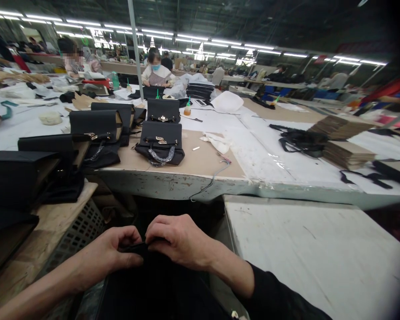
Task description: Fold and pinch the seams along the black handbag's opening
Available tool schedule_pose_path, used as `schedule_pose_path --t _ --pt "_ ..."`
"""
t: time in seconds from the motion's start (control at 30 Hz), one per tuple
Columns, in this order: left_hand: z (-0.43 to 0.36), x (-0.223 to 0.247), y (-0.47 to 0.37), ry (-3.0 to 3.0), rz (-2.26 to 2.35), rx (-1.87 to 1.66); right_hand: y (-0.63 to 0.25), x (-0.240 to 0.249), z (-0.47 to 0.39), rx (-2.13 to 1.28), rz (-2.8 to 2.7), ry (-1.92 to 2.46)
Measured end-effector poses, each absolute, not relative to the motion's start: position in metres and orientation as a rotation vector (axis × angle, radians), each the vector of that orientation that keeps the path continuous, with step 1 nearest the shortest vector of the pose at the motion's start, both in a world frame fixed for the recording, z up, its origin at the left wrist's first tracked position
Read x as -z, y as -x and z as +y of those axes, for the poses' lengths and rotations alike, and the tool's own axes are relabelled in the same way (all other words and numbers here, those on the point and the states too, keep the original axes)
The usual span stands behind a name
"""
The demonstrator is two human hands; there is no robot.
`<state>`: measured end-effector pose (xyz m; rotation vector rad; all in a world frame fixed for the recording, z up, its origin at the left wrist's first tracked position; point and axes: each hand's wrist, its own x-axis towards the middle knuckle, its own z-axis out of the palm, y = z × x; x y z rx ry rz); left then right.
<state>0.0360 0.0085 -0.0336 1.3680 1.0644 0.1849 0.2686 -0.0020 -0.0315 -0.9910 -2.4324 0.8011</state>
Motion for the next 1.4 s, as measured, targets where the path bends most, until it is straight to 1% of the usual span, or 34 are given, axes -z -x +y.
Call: schedule_pose_path --t 0.47,0.63,0.87,1.17,1.4 --pt "0.004 0.033 -0.040 -1.394 1.064 -0.207 -0.269 0.037 -0.007 -0.776 -2.380 1.025" --pt "0.002 0.024 -0.045 -1.456 1.032 -0.241 -0.267 0.033 -0.006 -0.824 -2.368 1.103" --pt "0.001 0.016 -0.045 -1.631 1.041 -0.259 -0.264 0.032 -0.003 -0.934 -2.367 1.086" --pt "0.003 0.023 -0.046 -1.791 1.194 -0.199 -0.258 0.041 -0.008 -1.005 -2.116 1.294" --pt "-0.001 0.023 -0.049 -1.874 1.269 -0.175 -0.261 0.041 -0.007 -0.997 -2.053 1.399"
